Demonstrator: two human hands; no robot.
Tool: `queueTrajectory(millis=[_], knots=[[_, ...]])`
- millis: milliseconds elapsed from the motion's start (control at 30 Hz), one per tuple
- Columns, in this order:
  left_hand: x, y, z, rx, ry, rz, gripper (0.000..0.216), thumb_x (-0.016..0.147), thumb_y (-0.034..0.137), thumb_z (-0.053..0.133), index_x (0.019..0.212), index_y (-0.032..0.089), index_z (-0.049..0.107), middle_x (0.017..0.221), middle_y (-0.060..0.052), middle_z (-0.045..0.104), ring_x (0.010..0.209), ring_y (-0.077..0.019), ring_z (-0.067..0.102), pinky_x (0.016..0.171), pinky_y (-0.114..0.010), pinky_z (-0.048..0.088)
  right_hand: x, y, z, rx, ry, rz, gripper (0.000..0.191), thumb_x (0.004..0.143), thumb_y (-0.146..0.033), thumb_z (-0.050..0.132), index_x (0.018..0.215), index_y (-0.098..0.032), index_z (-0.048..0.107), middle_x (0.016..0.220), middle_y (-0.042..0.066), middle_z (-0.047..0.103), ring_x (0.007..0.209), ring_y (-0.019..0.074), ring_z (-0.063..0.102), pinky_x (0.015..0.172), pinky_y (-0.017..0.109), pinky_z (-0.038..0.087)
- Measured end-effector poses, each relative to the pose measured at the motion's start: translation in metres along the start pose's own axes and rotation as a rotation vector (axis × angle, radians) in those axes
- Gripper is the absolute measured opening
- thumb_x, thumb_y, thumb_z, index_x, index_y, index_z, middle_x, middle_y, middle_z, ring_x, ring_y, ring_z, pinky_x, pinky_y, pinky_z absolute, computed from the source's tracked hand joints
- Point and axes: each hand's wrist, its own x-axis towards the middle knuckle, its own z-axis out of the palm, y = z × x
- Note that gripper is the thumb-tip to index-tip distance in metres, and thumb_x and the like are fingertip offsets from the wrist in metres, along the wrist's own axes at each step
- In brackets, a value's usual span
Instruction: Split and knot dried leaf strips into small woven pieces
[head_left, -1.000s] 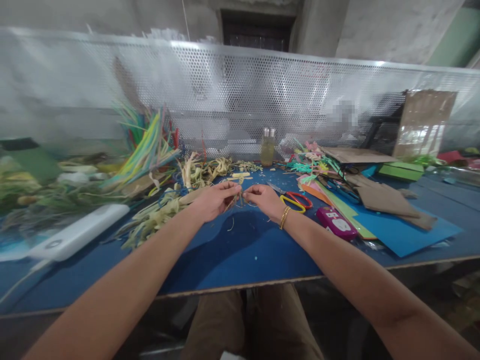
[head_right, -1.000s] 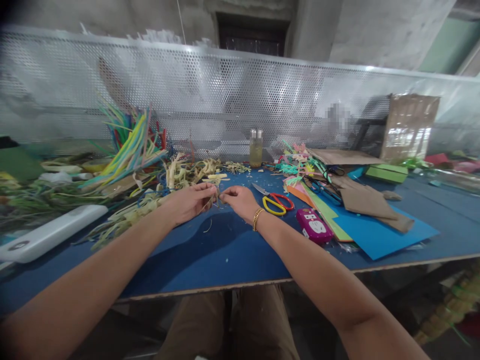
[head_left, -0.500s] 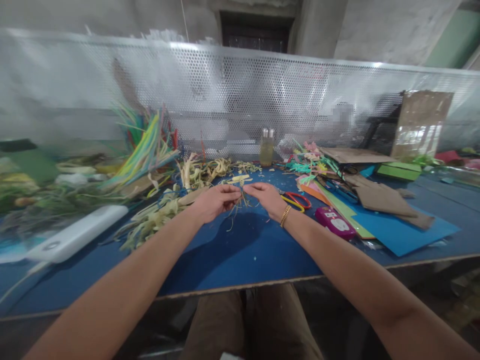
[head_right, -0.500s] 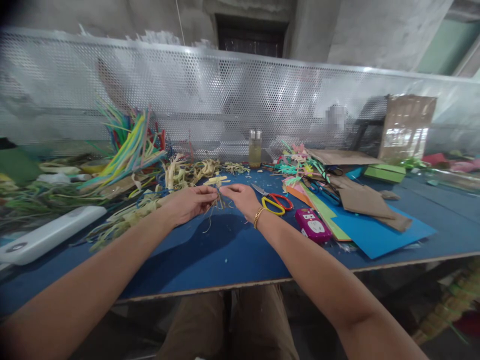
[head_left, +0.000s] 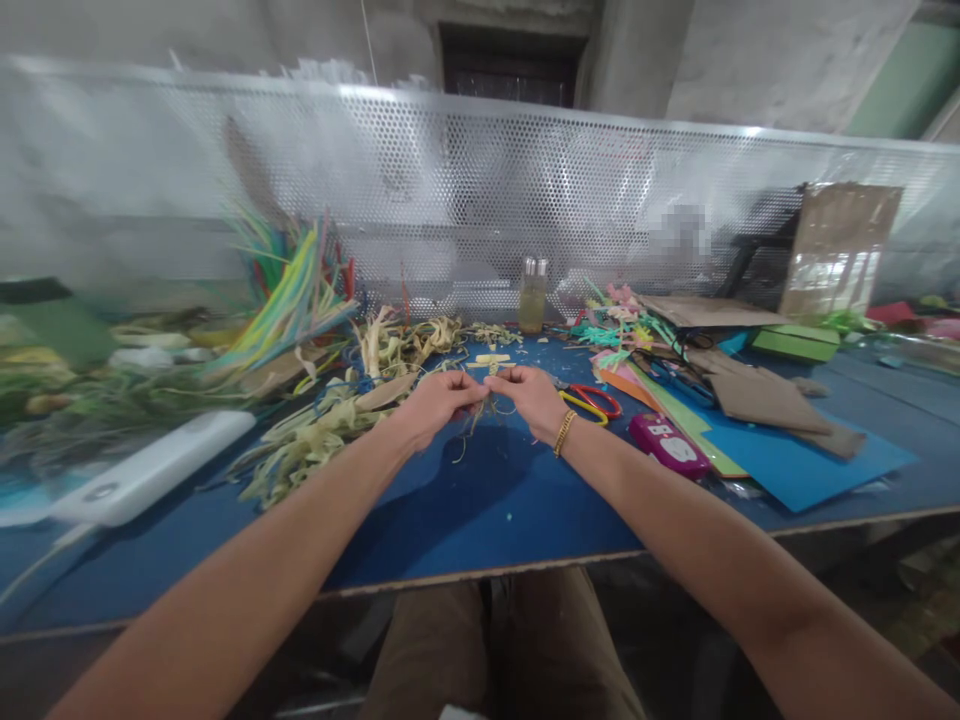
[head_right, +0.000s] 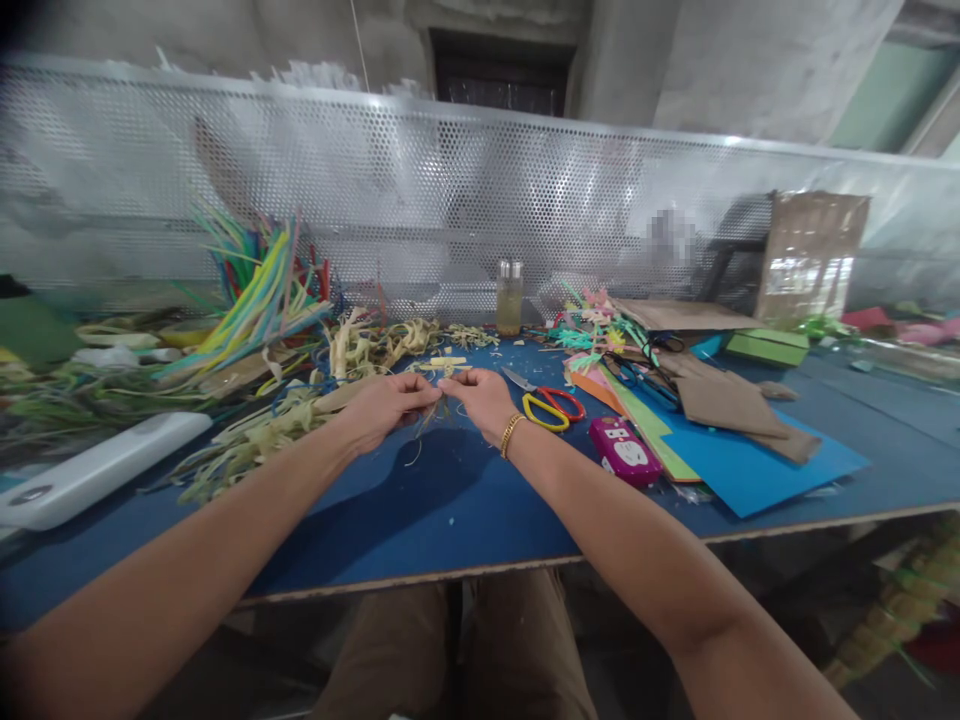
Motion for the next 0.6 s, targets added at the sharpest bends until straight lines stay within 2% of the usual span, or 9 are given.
queueTrajectory(millis=[67, 167, 333, 500, 600], knots=[[0.000, -0.001, -0.001, -0.034, -0.021, -0.022, 0.029, 0.066, 0.039, 0.070, 0.061, 0.016, 0.052, 0.056, 0.001, 0.052, 0.047, -0.0071, 0.040, 0.045, -0.021, 0.028, 0.001, 0.000, -0.002, -0.005, -0.043, 0.007, 0.028, 0.059, -0.039, 0.072, 0.066, -0.016, 0.058, 0.058, -0.004, 0.052, 0.054, 0.0075, 0.041, 0.056, 0.024, 0.033], [0.002, -0.004, -0.004, -0.055, -0.120, -0.055, 0.028, 0.067, 0.040, 0.068, 0.066, 0.017, 0.054, 0.059, 0.002, 0.050, 0.050, -0.0072, 0.039, 0.047, -0.021, 0.030, 0.002, 0.000, -0.005, 0.013, -0.115, 0.017, 0.031, 0.059, -0.042, 0.071, 0.067, -0.016, 0.056, 0.056, -0.005, 0.049, 0.052, 0.0066, 0.038, 0.054, 0.024, 0.031], [0.004, -0.006, -0.010, 0.123, -0.209, -0.014, 0.024, 0.068, 0.039, 0.065, 0.069, 0.017, 0.057, 0.061, 0.003, 0.052, 0.050, -0.0072, 0.038, 0.048, -0.022, 0.030, 0.000, -0.001, -0.005, 0.006, -0.156, 0.039, 0.032, 0.061, -0.041, 0.070, 0.063, -0.017, 0.050, 0.052, -0.007, 0.044, 0.049, 0.0063, 0.035, 0.051, 0.024, 0.027], [0.006, -0.001, -0.019, 0.494, -0.102, 0.093, 0.020, 0.069, 0.037, 0.059, 0.072, 0.017, 0.061, 0.066, -0.001, 0.061, 0.059, -0.0130, 0.051, 0.056, -0.025, 0.036, 0.003, 0.002, -0.006, -0.015, -0.145, 0.043, 0.029, 0.062, -0.039, 0.069, 0.064, -0.017, 0.051, 0.054, -0.006, 0.044, 0.050, 0.0066, 0.036, 0.051, 0.024, 0.027], [0.008, 0.003, -0.029, 0.757, -0.028, 0.084, 0.018, 0.070, 0.034, 0.055, 0.075, 0.019, 0.064, 0.071, -0.002, 0.065, 0.064, -0.0163, 0.056, 0.059, -0.025, 0.037, 0.005, 0.004, -0.008, -0.034, -0.087, 0.015, 0.028, 0.063, -0.040, 0.068, 0.067, -0.016, 0.054, 0.056, -0.005, 0.047, 0.051, 0.0068, 0.037, 0.052, 0.025, 0.028]])
